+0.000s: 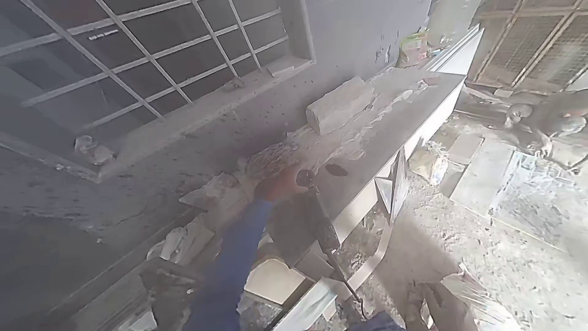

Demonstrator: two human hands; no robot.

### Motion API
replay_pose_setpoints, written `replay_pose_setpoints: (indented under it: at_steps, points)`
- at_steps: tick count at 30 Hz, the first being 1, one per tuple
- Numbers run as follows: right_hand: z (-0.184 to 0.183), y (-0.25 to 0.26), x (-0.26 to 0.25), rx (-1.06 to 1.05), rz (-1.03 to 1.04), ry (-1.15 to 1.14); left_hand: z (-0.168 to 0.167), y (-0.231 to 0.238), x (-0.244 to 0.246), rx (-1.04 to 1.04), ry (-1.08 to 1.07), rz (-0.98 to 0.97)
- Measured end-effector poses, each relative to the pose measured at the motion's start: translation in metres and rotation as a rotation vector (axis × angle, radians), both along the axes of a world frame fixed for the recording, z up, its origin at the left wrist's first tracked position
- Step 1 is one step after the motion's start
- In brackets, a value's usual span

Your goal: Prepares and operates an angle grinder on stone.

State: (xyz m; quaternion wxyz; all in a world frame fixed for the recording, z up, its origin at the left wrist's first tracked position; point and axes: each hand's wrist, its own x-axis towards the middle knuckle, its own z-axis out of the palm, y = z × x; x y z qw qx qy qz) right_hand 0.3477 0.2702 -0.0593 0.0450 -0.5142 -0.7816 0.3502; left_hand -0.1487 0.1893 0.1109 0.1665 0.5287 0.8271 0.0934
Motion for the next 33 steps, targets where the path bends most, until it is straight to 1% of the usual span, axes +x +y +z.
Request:
replay_pose_setpoints:
  at_steps: [3, 6, 10, 15, 18, 19, 22, 25, 28, 31, 33]
  points:
    - [0.001, 0.001, -0.002, -0.005, 0.002, 0.013, -0.002, 0.000, 0.001, 0.006, -0.027, -0.011]
    - [-0.001, 0.002, -0.003, -0.009, 0.000, 0.000, -0.004, -0.002, 0.001, 0.016, -0.052, 0.023]
    - [-0.010, 0.004, 0.001, 0.006, 0.014, 0.008, -0.002, -0.004, 0.003, 0.055, -0.097, 0.031]
    - [-0.020, 0.007, 0.006, 0.004, -0.026, -0.013, -0.009, -0.005, 0.000, 0.079, -0.143, 0.048]
    - [-0.021, 0.009, 0.001, -0.045, -0.019, -0.025, -0.013, -0.011, -0.005, 0.149, -0.127, 0.015]
    - [-0.020, 0.009, 0.002, -0.052, -0.025, -0.024, -0.010, -0.008, 0.002, 0.136, -0.117, 0.016]
    - [-0.005, 0.013, 0.004, -0.163, -0.043, -0.079, 0.008, -0.002, 0.032, 0.086, -0.099, 0.056]
    - [0.000, 0.018, 0.000, -0.184, -0.026, -0.033, 0.001, -0.004, 0.020, 0.055, -0.063, 0.088]
    - [-0.009, 0.018, 0.001, -0.142, 0.030, -0.011, -0.010, -0.006, 0.009, 0.048, -0.017, 0.108]
    - [-0.011, 0.018, 0.005, -0.146, 0.030, -0.002, -0.010, -0.002, 0.012, 0.045, -0.020, 0.115]
    - [-0.012, 0.018, 0.007, -0.141, 0.022, 0.016, -0.003, 0.002, 0.020, 0.016, -0.035, 0.123]
